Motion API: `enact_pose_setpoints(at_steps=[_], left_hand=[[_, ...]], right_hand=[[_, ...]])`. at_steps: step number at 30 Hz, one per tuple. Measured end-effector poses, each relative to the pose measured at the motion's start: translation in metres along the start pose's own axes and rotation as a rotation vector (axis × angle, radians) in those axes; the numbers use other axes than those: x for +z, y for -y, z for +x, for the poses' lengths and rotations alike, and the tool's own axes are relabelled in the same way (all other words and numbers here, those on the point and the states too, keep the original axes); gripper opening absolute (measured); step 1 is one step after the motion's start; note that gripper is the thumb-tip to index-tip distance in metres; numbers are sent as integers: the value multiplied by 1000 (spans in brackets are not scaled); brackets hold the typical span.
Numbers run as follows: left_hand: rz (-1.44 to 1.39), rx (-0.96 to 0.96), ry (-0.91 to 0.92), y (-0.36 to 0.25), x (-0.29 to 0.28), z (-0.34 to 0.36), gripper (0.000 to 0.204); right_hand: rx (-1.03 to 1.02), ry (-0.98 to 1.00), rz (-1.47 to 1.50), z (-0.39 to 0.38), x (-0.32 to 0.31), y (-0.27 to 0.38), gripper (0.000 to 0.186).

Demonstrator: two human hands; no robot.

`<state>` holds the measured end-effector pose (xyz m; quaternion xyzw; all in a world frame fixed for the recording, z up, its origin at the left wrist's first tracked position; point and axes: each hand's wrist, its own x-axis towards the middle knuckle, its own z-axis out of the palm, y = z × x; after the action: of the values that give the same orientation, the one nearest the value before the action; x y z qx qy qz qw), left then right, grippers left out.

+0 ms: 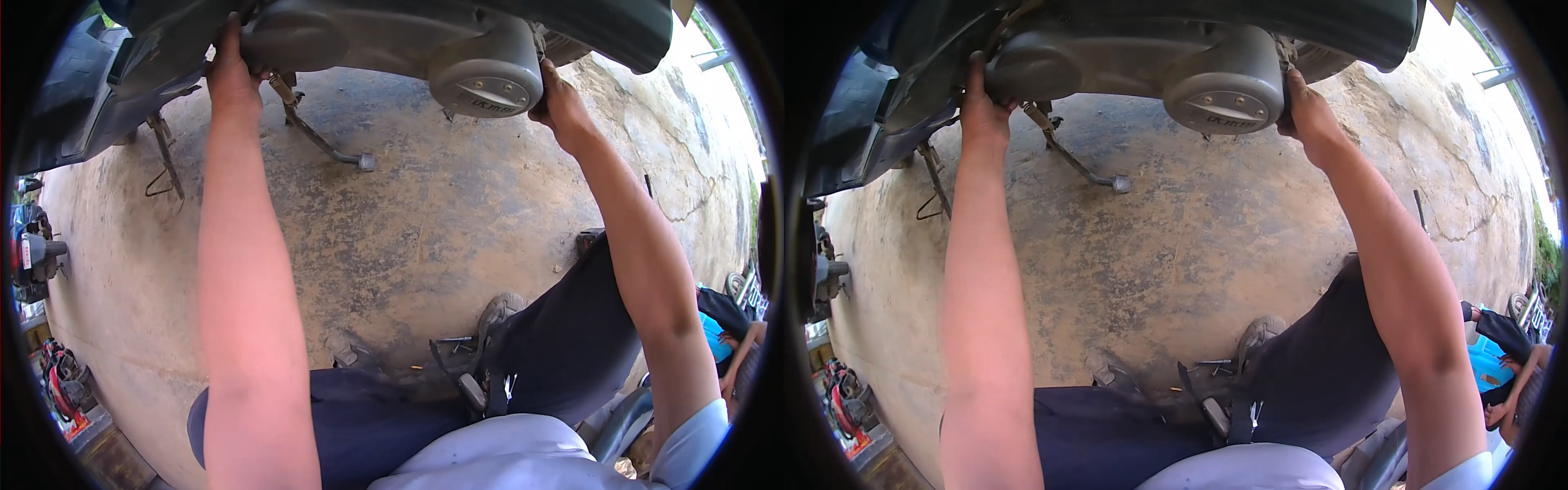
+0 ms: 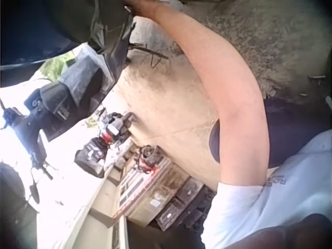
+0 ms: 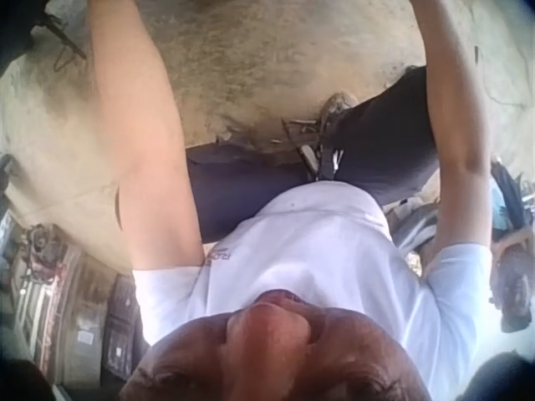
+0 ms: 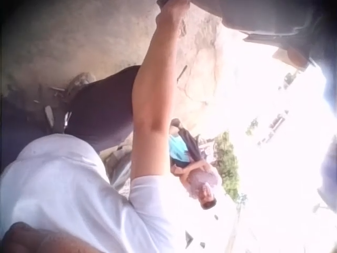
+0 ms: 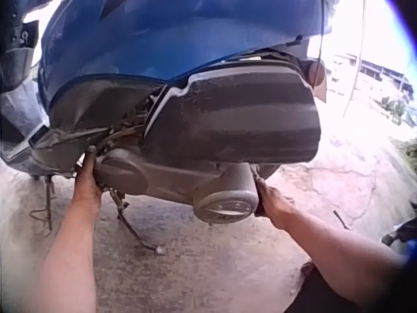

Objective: Remove the side cover and internal components of a motorcycle engine using a power drill and hands.

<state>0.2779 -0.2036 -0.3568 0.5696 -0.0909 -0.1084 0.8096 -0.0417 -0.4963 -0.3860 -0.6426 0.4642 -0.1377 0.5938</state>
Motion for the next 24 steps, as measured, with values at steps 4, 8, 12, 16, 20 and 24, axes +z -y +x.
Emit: enact_pose_setpoints(at_steps=[4, 8, 12, 16, 20, 24], left_hand=[[-38, -41, 80, 14, 2, 5, 58], [5, -5, 167, -3, -24, 20, 60], [-78, -32, 44, 18, 20, 0, 66], [-12, 52, 105, 5, -23, 3, 74], [-91, 5, 54, 5, 5, -8, 75], [-128, -39, 138, 5, -12, -7, 75]], right_hand=[[-76, -22, -54, 17, -21, 6, 64], [27, 22, 30, -5, -3, -6, 65], [-30, 10, -45, 32, -43, 7, 58], [60, -51, 16, -8, 7, -9, 67], [39, 1, 123, 20, -23, -2, 60], [75, -27, 208, 14, -4, 1, 55]])
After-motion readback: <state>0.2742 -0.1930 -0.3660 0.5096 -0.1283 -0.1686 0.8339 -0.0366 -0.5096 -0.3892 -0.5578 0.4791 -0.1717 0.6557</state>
